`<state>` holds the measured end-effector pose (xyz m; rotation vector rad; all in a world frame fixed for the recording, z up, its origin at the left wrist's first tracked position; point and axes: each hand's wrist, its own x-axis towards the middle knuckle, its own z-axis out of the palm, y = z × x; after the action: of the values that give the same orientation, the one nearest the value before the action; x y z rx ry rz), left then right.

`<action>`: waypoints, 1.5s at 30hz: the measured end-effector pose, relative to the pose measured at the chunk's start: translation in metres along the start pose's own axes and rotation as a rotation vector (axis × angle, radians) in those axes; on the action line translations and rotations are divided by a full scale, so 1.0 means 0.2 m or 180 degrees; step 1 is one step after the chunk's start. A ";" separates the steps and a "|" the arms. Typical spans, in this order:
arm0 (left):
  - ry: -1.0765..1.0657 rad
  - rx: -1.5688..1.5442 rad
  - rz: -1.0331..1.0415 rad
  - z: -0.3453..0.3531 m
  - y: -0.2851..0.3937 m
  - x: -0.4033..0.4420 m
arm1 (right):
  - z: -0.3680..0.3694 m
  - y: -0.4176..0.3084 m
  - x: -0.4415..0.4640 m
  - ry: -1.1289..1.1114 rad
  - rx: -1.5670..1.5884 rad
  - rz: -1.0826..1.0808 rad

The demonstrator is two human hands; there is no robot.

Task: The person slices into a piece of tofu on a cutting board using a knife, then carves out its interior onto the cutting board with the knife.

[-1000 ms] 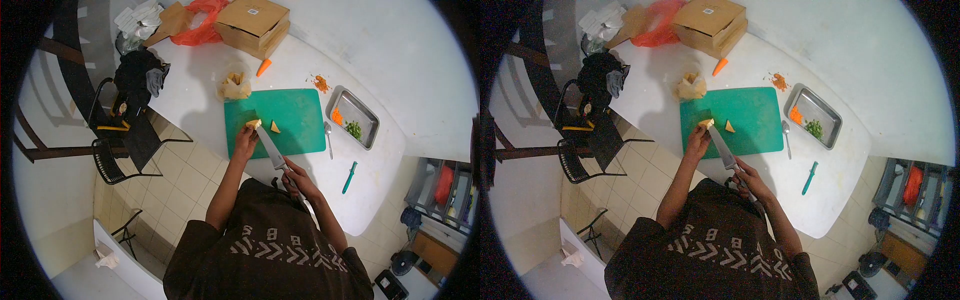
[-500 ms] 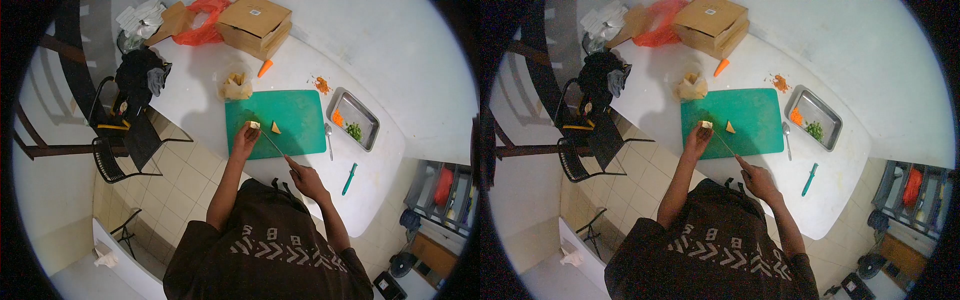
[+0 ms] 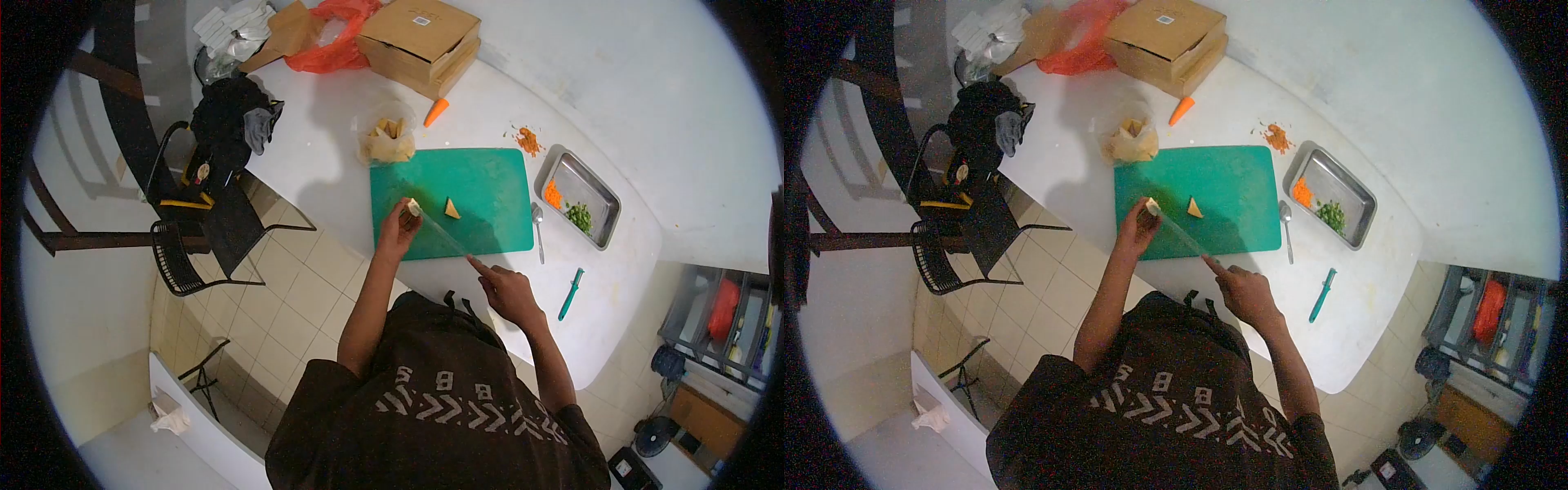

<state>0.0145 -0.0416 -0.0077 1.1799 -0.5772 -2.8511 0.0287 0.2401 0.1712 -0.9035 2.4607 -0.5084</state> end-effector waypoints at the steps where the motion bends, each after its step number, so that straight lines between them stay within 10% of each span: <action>1: -0.0023 -0.0086 0.0000 0.00 0.00 0.00 | 0.00 0.00 0.00 0.0019 0.0063 -0.0003; 45: -0.0155 0.0347 0.0212 0.06 -0.02 -0.06 | -0.02 -0.06 0.02 -0.0121 0.0953 0.0194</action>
<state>0.0154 -0.0327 0.0083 1.0851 -0.7678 -2.8320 0.0301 0.2285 0.1790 -0.7070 2.2893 -0.8040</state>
